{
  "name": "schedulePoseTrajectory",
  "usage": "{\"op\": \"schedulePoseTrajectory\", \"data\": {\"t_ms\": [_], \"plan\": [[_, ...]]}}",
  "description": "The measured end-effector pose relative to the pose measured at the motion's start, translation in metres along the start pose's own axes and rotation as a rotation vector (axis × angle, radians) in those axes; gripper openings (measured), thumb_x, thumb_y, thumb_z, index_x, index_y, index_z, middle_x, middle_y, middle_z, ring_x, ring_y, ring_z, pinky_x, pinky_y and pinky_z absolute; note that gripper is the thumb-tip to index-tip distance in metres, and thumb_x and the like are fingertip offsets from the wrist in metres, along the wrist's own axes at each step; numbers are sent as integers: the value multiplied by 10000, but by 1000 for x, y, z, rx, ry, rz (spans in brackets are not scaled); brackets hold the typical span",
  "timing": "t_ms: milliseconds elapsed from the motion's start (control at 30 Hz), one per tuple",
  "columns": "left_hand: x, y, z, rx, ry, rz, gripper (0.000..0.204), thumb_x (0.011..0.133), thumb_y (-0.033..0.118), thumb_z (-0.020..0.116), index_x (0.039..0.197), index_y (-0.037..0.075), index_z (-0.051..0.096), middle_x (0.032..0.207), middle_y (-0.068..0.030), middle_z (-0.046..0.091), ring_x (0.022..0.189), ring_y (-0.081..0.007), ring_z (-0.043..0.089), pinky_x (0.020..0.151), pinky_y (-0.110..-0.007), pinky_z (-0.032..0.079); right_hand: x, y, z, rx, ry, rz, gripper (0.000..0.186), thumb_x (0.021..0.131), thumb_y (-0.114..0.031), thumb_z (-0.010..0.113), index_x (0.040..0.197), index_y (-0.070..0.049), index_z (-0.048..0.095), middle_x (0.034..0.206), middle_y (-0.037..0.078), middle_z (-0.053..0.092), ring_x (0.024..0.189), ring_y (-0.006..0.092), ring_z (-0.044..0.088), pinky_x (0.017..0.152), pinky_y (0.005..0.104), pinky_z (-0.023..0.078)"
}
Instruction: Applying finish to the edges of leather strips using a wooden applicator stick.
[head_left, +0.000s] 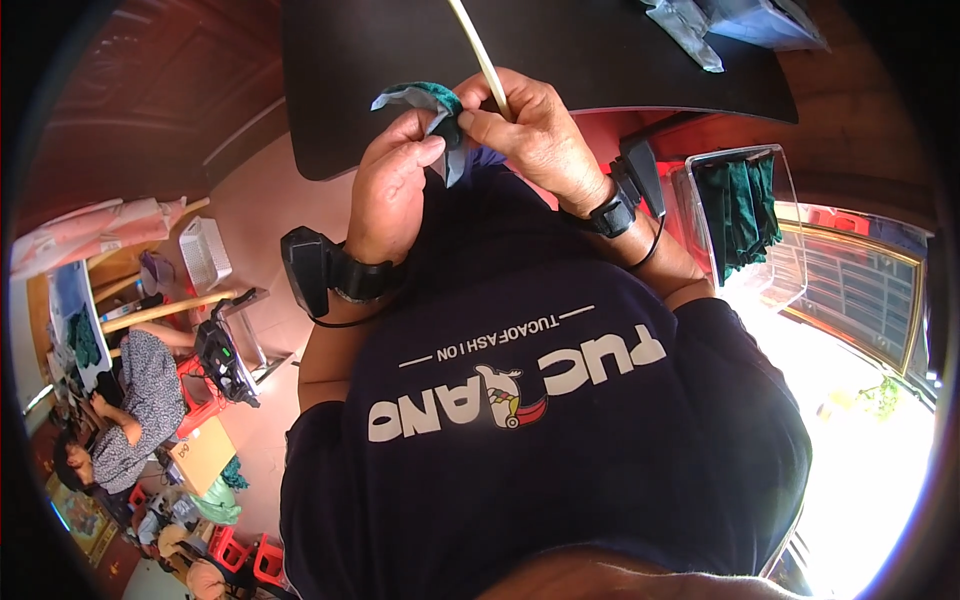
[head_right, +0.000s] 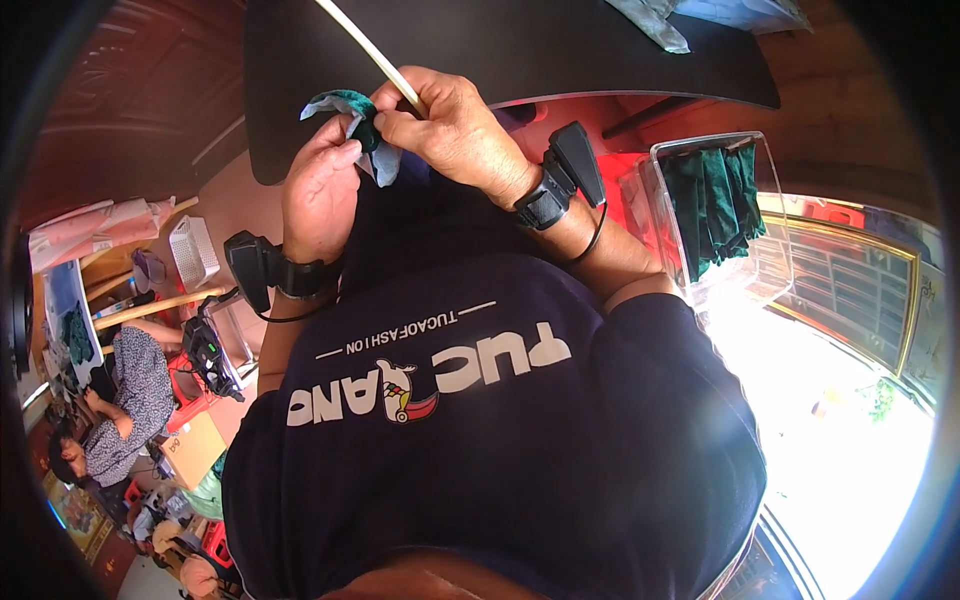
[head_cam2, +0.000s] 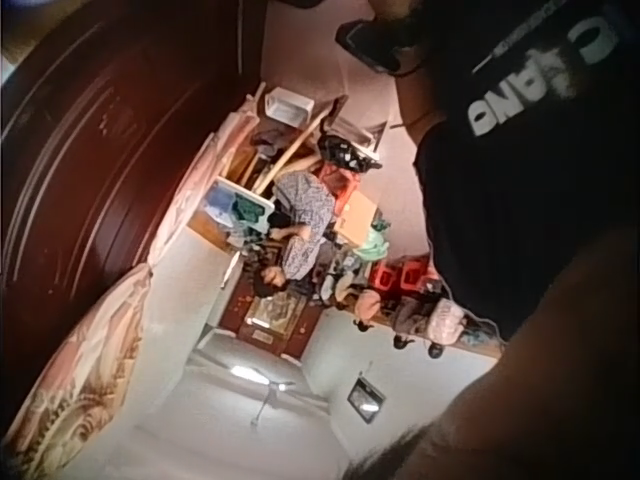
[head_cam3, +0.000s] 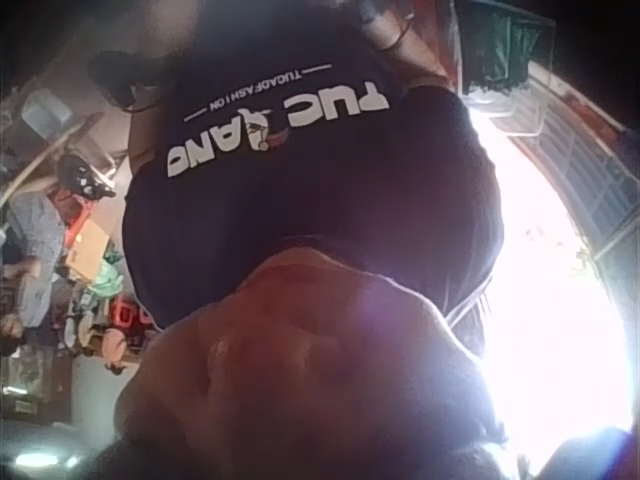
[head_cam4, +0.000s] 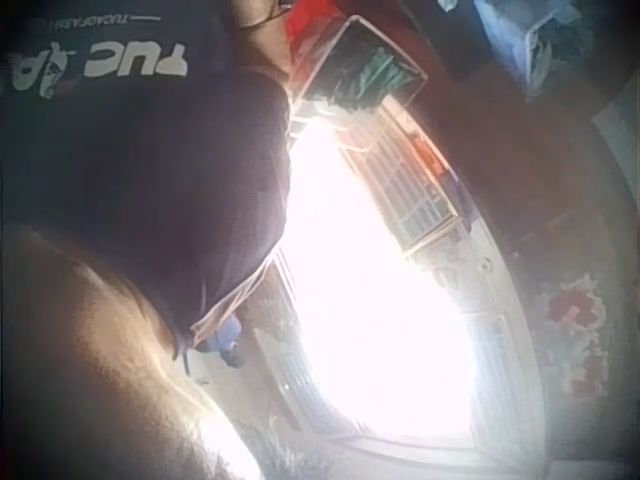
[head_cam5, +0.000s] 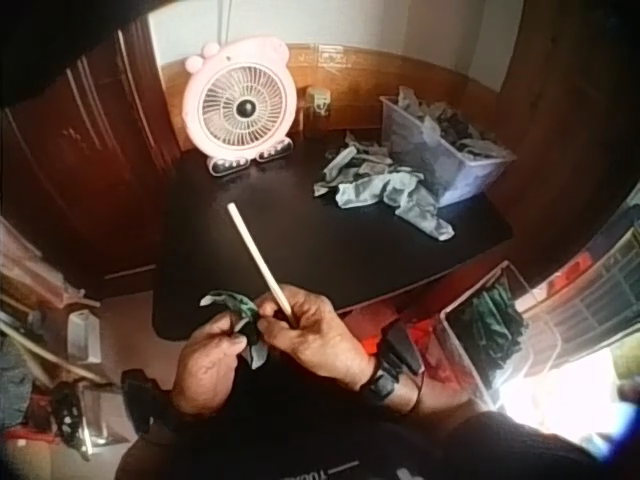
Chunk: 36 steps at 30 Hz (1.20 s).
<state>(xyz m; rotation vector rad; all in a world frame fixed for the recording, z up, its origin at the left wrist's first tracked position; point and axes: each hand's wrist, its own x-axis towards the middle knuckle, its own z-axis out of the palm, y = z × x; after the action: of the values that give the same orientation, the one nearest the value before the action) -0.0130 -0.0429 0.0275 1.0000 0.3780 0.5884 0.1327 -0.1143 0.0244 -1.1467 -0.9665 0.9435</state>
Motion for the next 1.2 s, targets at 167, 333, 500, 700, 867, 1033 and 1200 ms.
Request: {"op": "schedulePoseTrajectory", "data": {"t_ms": [167, 333, 500, 700, 867, 1033, 1200], "plan": [[0, -9, 7, 107, 157, 121, 188, 838, 126, 491, 982, 14, 535, 882, -5, 528, 809, -66, 441, 737, -224, 340, 0, -2, 8, -128, 67, -109, 60, 801, -63, 610, 820, -11, 588, 652, 0, 549, 612, 45, 507, 536, 226, 427], [1, -20, 4, 278, 227, 221, 187, 873, 87, 468, 1046, 16, 491, 981, -33, 531, 908, -89, 488, 818, -232, 368, 0, -3, 13, -416, 107, -223, 85, 754, -66, 635, 795, -3, 596, 678, 95, 587, 568, 157, 573, 532, 283, 460], [3, -16, 12, 214, 229, 276, 155, 892, 47, 449, 1029, -2, 503, 902, -29, 537, 848, -89, 492, 800, -233, 390, -1, -2, 15, -456, 127, -235, 86, 731, -57, 637, 781, 2, 599, 687, 118, 589, 574, 227, 595, 536, 305, 467], [5, -25, 1, 275, 233, 268, 115, 895, 45, 453, 977, 3, 521, 865, -22, 527, 760, -79, 470, 712, -226, 393, -2, 5, 17, -463, 199, -298, 100, 712, -60, 648, 783, 3, 617, 743, 115, 601, 624, 247, 611, 568, 317, 484], [4, -18, 5, 225, 166, 175, 109, 878, 33, 455, 964, 3, 517, 846, -30, 526, 738, -84, 467, 680, -227, 391, -1, -2, 10, -515, 180, -276, 127, 697, -47, 644, 800, 24, 621, 802, 112, 585, 655, 253, 615, 593, 313, 498], [5, -16, -2, 113, 156, 55, 136, 860, 31, 450, 973, 1, 520, 858, -45, 535, 742, -103, 481, 681, -232, 395, -2, -7, 12, -535, 157, -304, 109, 673, -27, 627, 769, 22, 608, 769, 108, 572, 636, 254, 602, 581, 319, 492], [3, -14, -2, -41, 143, 21, 135, 856, 47, 448, 949, -12, 527, 837, -50, 541, 749, -115, 491, 701, -232, 397, -1, -8, 15, -552, 149, -286, 84, 648, -19, 610, 718, 19, 585, 750, 113, 559, 615, 271, 581, 565, 335, 478]]}}
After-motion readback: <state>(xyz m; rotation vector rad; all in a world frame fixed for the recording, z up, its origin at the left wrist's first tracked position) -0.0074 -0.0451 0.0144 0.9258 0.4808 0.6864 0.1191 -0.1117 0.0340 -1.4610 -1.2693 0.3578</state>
